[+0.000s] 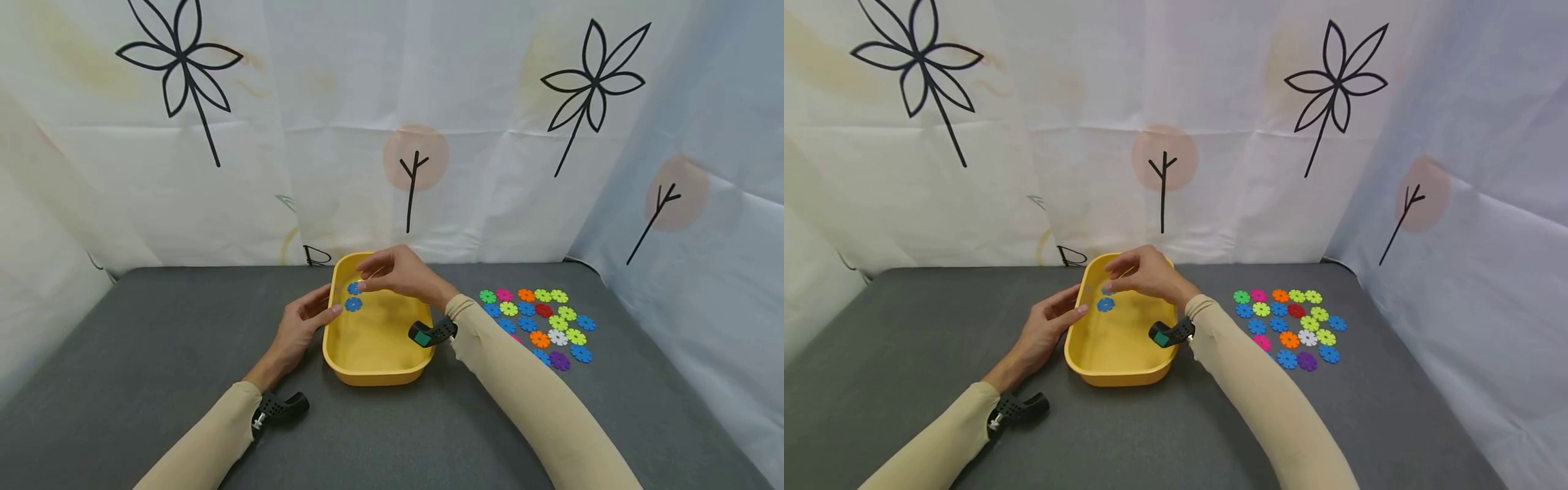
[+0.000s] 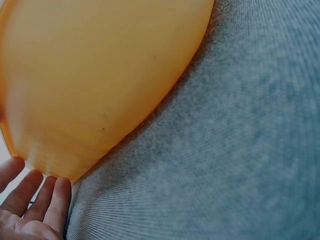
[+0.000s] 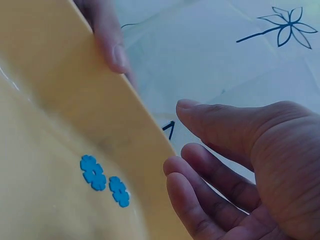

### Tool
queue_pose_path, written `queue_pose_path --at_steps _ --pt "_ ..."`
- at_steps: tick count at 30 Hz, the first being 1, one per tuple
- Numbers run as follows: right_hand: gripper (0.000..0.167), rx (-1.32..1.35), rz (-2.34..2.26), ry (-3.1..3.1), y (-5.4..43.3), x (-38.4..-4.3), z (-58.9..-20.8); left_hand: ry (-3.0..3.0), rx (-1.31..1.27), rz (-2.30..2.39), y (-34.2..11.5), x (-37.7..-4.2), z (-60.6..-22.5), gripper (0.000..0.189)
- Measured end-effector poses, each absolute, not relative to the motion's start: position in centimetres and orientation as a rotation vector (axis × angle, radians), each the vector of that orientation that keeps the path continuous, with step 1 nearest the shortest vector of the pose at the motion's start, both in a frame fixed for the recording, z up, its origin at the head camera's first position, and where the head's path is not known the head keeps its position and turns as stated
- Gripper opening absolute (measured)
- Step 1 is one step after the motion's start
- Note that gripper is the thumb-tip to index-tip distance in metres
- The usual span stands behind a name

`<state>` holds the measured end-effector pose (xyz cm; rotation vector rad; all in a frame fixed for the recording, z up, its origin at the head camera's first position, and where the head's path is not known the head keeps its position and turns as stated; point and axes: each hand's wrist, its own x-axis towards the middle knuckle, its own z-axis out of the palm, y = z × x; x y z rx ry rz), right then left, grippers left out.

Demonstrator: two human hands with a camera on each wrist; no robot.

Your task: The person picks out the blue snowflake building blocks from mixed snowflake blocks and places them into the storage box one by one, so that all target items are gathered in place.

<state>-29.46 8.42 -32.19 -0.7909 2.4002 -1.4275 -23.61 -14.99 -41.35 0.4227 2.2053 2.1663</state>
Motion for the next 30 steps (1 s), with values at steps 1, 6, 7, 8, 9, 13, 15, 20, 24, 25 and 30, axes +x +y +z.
queue_pose_path --at_steps 1,6,7,8,9,13,15,20,24,25,30 --pt "0.038 -0.791 -1.44 2.4 8.6 -29.3 -32.1 2.205 0.418 2.167 -14.9 -23.6 -41.3 0.06" --pt "0.036 -0.784 -1.481 2.42 9.9 -28.5 -31.6 2.212 0.403 2.166 -14.9 -23.6 -41.3 0.06" --pt "0.036 -0.781 -1.487 2.426 10.2 -28.3 -31.5 2.212 0.401 2.167 -14.9 -23.7 -41.3 0.06" --pt "0.036 -0.777 -1.49 2.434 10.4 -28.2 -31.5 2.212 0.403 2.166 -14.9 -23.6 -41.3 0.059" --pt "0.036 -0.772 -1.496 2.442 10.7 -28.0 -31.4 2.214 0.405 2.165 -14.9 -23.6 -41.3 0.059" --pt "0.037 -0.753 -1.522 2.456 12.0 -27.3 -31.3 2.207 0.415 2.173 -14.9 -23.6 -41.3 0.059" --pt "0.037 -0.75 -1.539 2.453 12.7 -27.1 -31.4 2.208 0.42 2.173 -15.0 -23.5 -41.3 0.059" --pt "0.036 -0.712 -1.568 2.46 14.4 -26.4 -31.7 2.213 0.422 2.169 -15.0 -23.6 -41.4 0.059" --pt "0.035 -0.676 -1.593 2.491 15.7 -25.7 -31.7 2.214 0.417 2.168 -15.0 -23.6 -41.5 0.059" --pt "0.036 -0.674 -1.6 2.498 16.1 -25.6 -31.8 2.216 0.415 2.166 -15.0 -23.6 -41.5 0.059" --pt "0.04 -0.66 -1.632 2.536 18.0 -24.9 -32.2 2.217 0.412 2.17 -15.0 -23.7 -41.5 0.059"
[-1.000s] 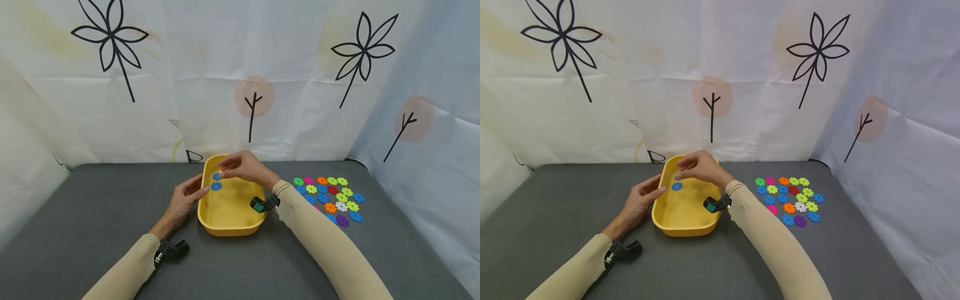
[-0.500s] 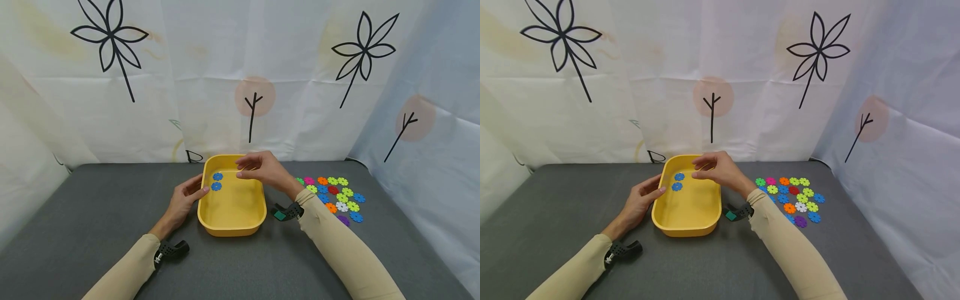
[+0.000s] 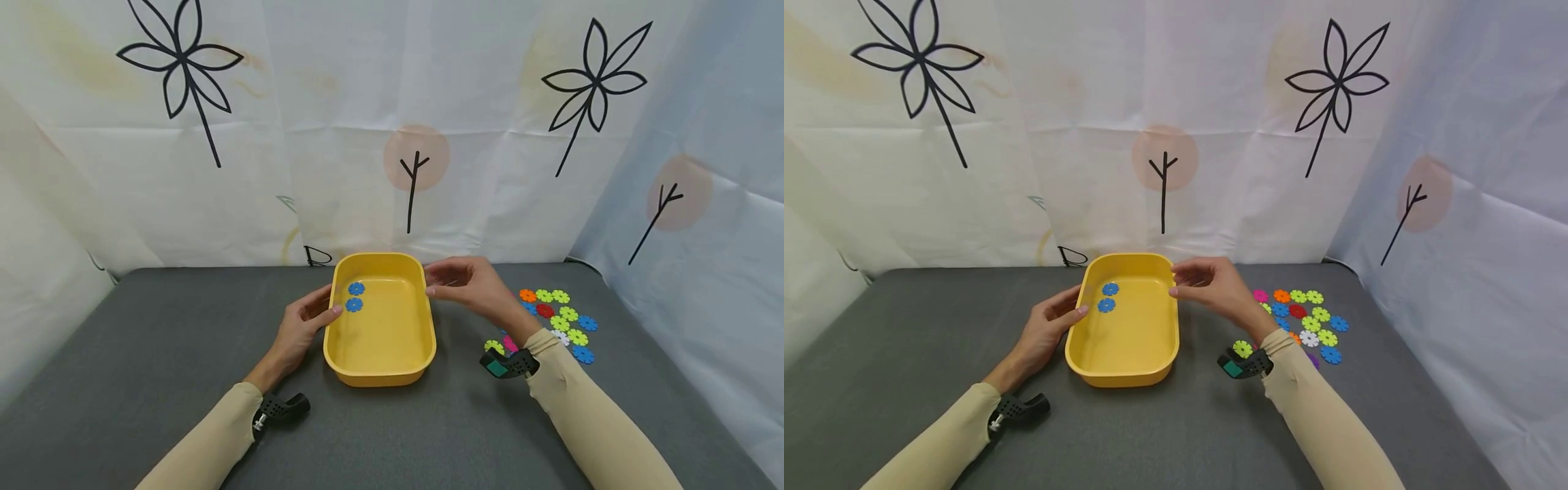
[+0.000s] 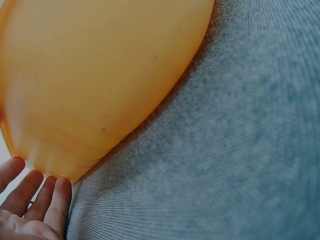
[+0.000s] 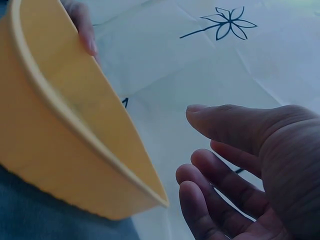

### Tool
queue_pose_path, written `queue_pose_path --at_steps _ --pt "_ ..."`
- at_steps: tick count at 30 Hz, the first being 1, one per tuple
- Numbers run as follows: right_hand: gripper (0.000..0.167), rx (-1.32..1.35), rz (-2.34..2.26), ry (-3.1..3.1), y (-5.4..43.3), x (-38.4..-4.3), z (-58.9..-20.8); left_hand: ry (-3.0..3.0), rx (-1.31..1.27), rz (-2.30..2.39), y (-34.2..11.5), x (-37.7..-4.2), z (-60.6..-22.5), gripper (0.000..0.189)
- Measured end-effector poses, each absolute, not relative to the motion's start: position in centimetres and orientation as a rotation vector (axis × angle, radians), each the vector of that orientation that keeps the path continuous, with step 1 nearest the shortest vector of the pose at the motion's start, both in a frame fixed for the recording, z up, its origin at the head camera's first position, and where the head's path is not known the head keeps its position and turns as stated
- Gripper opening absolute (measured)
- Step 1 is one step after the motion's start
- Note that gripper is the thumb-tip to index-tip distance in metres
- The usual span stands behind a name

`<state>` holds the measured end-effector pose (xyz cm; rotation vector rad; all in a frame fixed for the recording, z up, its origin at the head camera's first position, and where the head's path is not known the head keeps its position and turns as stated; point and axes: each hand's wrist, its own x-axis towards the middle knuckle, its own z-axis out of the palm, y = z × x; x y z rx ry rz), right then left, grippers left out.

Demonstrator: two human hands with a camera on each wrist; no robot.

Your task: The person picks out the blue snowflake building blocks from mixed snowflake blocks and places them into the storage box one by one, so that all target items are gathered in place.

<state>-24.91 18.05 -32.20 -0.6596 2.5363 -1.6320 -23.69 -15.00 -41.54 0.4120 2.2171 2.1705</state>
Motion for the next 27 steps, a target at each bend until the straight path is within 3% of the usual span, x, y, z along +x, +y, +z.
queue_pose_path --at_steps 17,27 --pt "0.039 -0.499 -1.645 2.617 23.6 -23.5 -34.9 2.21 0.421 2.174 -15.0 -23.6 -41.4 0.059" --pt "0.047 -0.413 -1.623 2.675 25.6 -23.9 -36.3 2.212 0.415 2.169 -15.0 -23.6 -41.4 0.059"
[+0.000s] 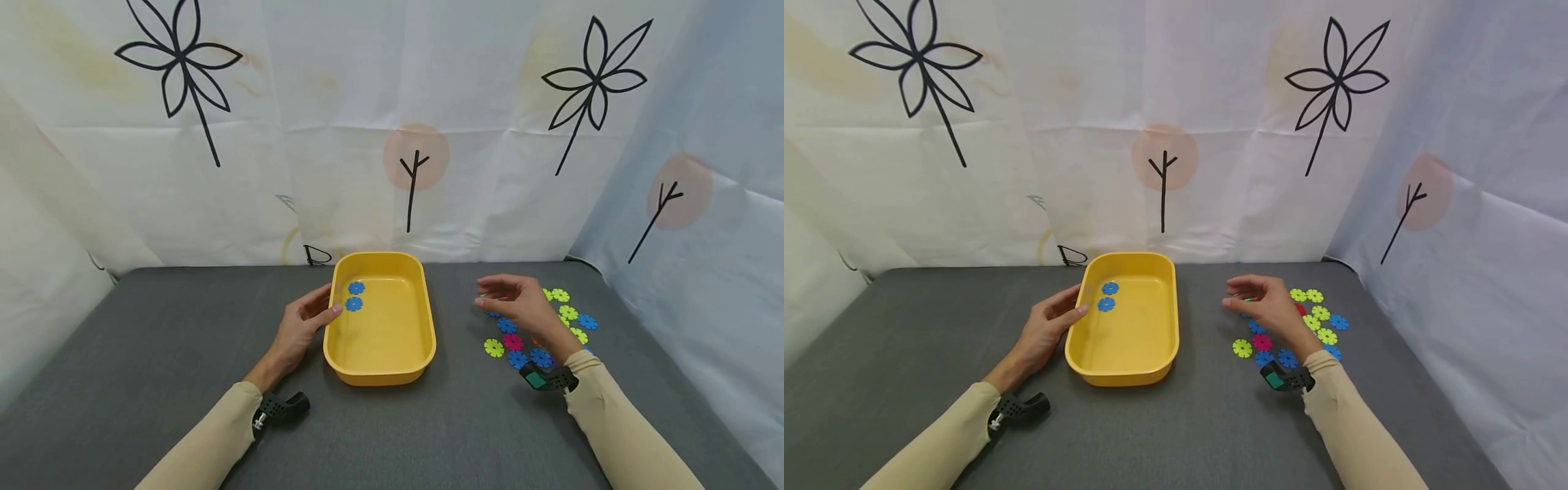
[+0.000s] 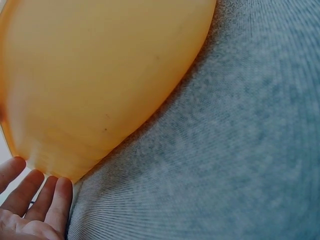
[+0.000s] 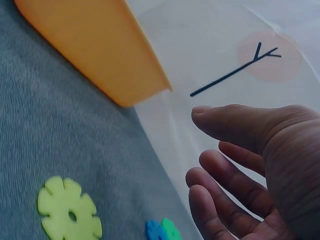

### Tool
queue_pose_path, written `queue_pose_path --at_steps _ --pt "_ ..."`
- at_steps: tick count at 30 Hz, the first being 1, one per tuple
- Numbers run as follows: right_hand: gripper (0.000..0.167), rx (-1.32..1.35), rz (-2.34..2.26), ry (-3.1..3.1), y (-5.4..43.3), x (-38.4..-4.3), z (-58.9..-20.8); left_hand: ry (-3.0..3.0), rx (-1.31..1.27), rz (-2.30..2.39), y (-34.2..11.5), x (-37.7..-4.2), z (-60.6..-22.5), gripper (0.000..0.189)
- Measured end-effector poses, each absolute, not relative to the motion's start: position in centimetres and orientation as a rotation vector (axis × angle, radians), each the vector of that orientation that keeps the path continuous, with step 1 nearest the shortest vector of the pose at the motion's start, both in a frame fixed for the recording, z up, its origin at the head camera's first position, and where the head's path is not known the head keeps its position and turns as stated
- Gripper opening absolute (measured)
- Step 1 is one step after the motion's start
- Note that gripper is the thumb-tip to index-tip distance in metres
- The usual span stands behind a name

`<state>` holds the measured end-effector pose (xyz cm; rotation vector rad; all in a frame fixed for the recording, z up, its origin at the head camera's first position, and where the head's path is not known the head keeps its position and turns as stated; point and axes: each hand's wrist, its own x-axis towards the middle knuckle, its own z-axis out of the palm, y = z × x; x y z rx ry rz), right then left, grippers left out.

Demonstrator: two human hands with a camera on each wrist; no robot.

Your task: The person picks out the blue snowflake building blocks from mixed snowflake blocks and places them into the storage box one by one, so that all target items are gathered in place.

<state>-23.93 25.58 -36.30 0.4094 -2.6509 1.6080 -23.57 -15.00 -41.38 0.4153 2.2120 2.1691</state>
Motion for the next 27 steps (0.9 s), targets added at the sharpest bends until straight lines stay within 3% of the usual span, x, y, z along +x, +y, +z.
queue_pose_path --at_steps 27 --pt "0.047 0.277 1.354 -2.783 28.4 -24.7 -38.6 2.198 0.44 2.164 -15.1 -23.6 -41.4 0.059"
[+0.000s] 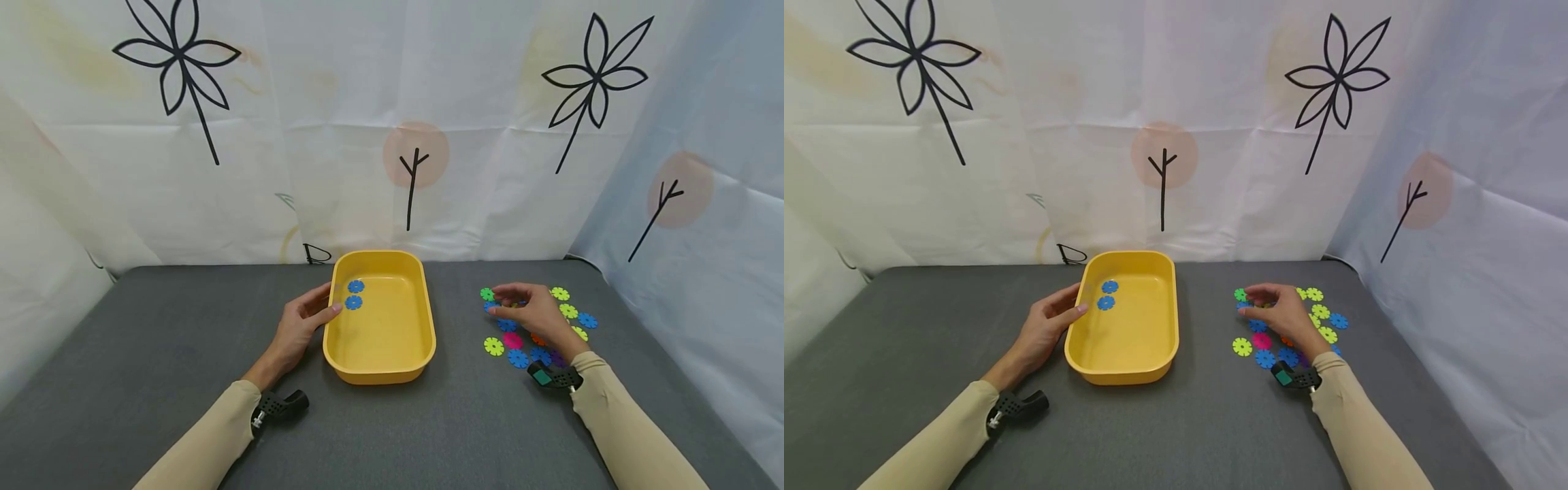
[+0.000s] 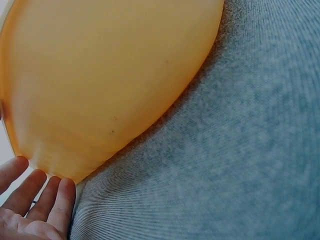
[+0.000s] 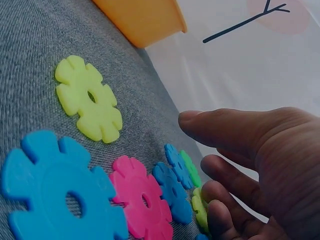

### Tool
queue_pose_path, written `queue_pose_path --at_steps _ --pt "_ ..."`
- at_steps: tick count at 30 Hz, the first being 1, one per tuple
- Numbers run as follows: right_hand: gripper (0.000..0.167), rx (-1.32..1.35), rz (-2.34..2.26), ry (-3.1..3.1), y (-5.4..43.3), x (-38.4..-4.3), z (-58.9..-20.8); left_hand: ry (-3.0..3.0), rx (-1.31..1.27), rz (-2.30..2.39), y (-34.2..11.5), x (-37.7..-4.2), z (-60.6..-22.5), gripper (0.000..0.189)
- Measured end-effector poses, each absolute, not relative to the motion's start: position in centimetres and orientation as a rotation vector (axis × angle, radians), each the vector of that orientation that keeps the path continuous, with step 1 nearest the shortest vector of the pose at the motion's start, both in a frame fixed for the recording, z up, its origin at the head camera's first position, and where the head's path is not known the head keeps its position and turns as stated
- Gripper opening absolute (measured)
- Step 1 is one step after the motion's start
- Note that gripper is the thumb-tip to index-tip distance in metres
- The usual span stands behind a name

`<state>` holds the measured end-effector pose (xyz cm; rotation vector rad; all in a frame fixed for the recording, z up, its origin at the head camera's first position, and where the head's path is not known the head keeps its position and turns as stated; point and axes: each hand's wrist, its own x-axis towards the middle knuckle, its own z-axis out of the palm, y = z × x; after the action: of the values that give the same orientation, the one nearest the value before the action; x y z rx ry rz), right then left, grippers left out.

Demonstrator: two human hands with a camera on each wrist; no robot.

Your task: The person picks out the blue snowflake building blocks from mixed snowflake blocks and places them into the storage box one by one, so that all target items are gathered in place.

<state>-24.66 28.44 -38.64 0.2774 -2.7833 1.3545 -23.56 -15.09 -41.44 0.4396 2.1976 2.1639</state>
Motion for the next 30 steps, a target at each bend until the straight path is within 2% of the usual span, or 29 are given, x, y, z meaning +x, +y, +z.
queue_pose_path --at_steps 24,30 --pt "0.05 0.229 1.27 -2.81 28.81 -24.88 -39.41 2.192 0.435 2.163 -15.12 -23.64 -41.47 0.06" --pt "0.046 0.253 1.236 -2.818 28.84 -24.85 -39.59 2.188 0.436 2.164 -15.17 -23.64 -41.47 0.06"
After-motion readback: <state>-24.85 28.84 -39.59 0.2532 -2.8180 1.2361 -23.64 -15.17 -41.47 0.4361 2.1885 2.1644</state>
